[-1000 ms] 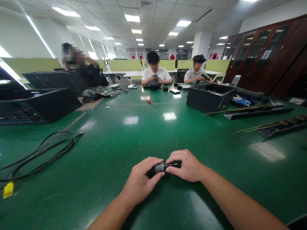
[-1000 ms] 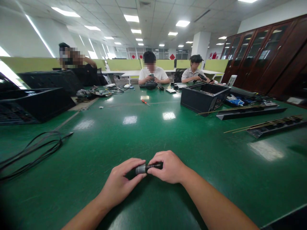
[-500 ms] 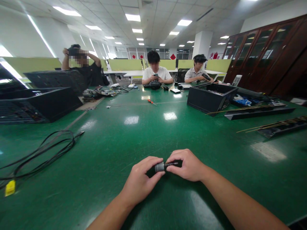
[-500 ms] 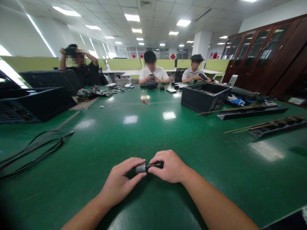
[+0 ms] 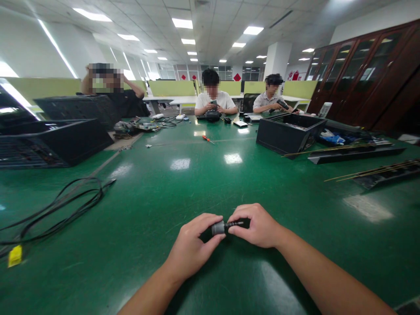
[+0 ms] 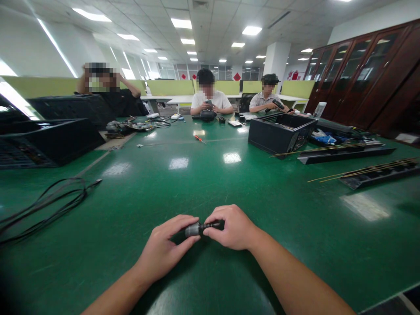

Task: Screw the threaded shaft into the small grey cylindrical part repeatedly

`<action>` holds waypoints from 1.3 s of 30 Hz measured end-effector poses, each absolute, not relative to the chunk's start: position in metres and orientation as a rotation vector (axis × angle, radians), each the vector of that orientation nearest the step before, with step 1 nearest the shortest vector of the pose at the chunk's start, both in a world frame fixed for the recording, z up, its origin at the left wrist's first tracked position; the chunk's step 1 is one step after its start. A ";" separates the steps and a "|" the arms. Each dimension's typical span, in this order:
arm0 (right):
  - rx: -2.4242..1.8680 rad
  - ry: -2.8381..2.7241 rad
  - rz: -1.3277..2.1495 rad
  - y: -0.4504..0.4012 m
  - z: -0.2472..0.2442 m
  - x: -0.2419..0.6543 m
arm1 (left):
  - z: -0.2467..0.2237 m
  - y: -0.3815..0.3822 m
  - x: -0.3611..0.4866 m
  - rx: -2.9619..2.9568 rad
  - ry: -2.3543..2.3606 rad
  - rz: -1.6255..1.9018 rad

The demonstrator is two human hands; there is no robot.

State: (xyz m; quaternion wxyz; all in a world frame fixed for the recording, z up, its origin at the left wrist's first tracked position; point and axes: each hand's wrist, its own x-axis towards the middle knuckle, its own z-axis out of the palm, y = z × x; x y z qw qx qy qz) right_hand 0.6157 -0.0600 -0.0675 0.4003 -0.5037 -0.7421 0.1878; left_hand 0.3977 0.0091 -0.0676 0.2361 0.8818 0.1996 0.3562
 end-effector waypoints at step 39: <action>-1.291 -1.880 0.456 -0.062 -0.065 0.621 | -0.066 0.009 0.398 2.435 0.557 1.007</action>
